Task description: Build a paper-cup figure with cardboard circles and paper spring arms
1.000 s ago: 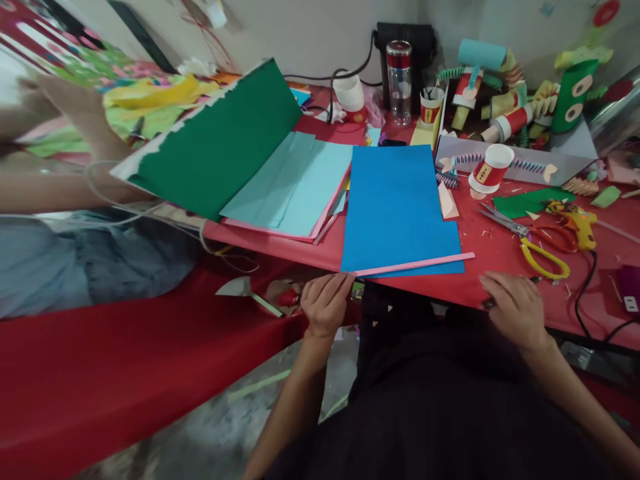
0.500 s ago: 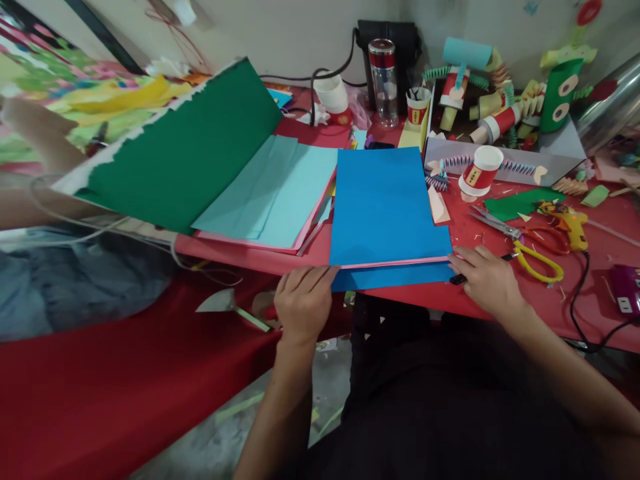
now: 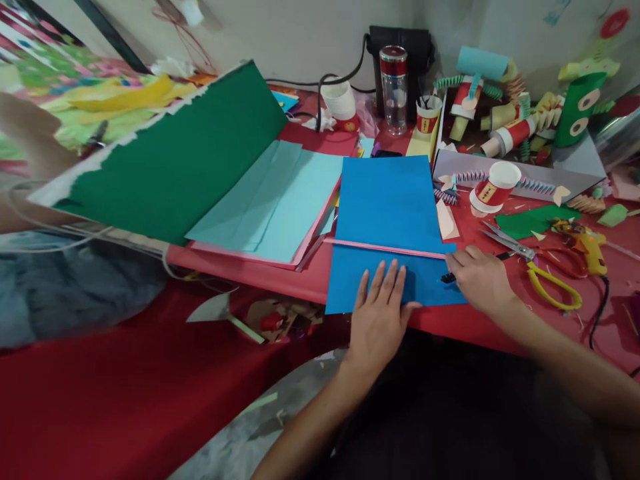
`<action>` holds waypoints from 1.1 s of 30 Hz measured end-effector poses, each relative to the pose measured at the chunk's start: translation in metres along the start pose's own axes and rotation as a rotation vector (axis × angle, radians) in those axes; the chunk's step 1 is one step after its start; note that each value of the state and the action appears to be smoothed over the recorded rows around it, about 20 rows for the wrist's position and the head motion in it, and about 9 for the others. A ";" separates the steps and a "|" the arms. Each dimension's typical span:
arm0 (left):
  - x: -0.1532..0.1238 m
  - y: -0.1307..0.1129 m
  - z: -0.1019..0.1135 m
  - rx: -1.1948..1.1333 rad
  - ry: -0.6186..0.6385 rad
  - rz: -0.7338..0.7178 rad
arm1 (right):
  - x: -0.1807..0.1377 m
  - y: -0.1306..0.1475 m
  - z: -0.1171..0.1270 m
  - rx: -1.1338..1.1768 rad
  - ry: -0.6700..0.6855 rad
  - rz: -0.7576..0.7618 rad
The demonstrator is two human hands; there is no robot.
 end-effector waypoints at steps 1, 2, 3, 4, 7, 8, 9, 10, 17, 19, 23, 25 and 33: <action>0.004 0.000 -0.001 -0.007 0.006 0.004 | 0.002 0.000 0.000 -0.009 -0.008 0.018; 0.008 0.001 -0.002 -0.011 0.008 0.013 | 0.003 0.001 0.000 -0.018 -0.021 0.035; 0.012 0.003 -0.003 -0.014 0.010 0.023 | 0.003 0.000 0.000 -0.027 -0.037 0.049; 0.016 0.006 -0.005 -0.017 0.014 0.032 | 0.004 -0.001 0.000 -0.033 -0.053 0.057; 0.023 0.010 -0.011 -0.025 0.035 0.041 | 0.004 -0.005 -0.003 -0.021 -0.087 0.066; 0.025 0.010 -0.013 -0.023 0.039 0.039 | 0.003 -0.006 -0.004 -0.012 -0.090 0.069; 0.025 0.010 -0.014 -0.016 0.041 0.036 | 0.002 -0.006 -0.005 -0.008 -0.093 0.070; 0.025 0.009 -0.015 -0.006 0.041 0.034 | 0.001 -0.006 -0.006 -0.010 -0.096 0.068; 0.023 0.010 -0.014 0.019 0.031 0.069 | -0.011 -0.003 -0.010 -0.011 -0.123 0.011; 0.022 0.012 -0.013 0.045 0.028 0.091 | -0.011 -0.002 -0.010 -0.018 -0.120 0.003; 0.022 0.012 -0.012 0.058 0.029 0.093 | -0.009 -0.002 -0.009 -0.020 -0.107 -0.009; 0.022 0.012 -0.012 0.049 0.030 0.097 | -0.008 -0.003 -0.008 -0.022 -0.102 -0.016; 0.021 0.014 -0.012 0.042 0.017 0.158 | -0.008 -0.001 -0.009 -0.041 -0.091 -0.018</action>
Point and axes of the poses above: each hand's wrist, its own x-axis towards the middle knuckle, its own z-axis out of the back of the hand, y = z × x, the point moved 8 cm from there along x, towards the middle knuckle, and after that the axes turned 8 degrees about x, right-handed, at the moved point
